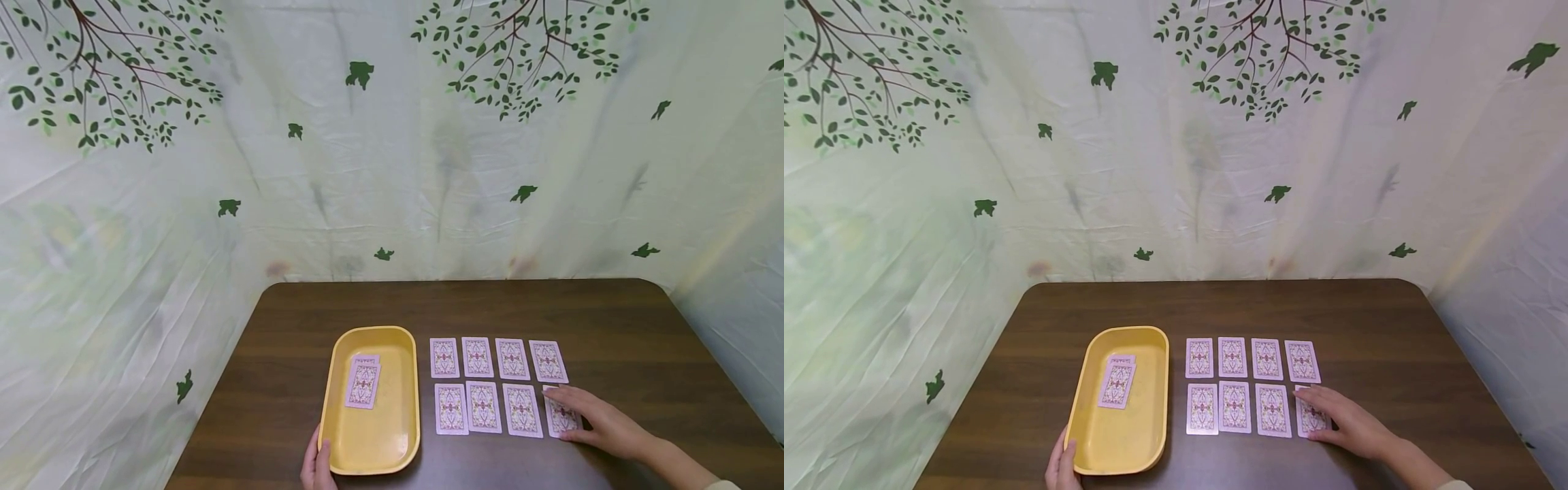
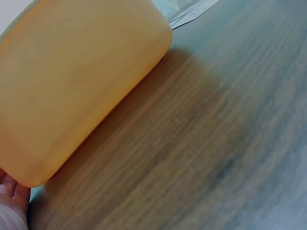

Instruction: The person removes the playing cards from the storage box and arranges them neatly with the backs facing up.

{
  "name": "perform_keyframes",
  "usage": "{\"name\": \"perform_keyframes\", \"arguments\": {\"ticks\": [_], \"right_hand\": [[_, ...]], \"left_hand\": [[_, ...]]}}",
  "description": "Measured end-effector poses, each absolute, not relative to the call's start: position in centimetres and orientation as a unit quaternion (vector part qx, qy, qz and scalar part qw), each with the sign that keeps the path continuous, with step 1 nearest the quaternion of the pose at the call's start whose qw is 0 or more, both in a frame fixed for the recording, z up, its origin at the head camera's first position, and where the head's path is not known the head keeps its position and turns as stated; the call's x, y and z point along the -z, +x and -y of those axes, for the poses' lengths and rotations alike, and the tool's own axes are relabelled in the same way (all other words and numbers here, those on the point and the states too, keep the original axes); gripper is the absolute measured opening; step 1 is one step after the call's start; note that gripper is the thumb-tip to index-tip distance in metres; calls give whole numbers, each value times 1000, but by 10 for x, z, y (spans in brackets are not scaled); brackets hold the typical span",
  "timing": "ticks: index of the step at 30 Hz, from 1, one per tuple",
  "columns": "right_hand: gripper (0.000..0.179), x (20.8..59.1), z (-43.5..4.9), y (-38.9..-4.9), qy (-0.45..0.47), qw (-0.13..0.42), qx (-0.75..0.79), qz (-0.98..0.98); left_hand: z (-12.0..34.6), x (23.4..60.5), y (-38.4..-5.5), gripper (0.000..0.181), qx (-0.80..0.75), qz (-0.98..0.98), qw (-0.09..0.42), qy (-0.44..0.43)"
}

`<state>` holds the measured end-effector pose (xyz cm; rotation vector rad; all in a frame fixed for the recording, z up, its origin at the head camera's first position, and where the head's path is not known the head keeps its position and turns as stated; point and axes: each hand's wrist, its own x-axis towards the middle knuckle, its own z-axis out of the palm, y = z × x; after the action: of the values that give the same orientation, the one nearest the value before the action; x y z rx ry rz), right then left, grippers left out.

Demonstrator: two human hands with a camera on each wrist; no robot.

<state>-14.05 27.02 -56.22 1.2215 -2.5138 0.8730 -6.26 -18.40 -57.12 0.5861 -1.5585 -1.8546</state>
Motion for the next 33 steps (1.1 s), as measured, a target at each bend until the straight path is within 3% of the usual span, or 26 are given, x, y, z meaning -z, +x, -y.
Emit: {"name": "perform_keyframes", "arguments": {"ticks": [20, 33], "right_hand": [[64, 557, -270, -140, 393, 91, -301, 864], [52, 514, -228, -173, 263, 63, -304, 913]], "left_hand": [[185, 574, -64, 31, 713, 583, 335, 198], [186, 574, -64, 33, 714, 590, 330, 179]]}}
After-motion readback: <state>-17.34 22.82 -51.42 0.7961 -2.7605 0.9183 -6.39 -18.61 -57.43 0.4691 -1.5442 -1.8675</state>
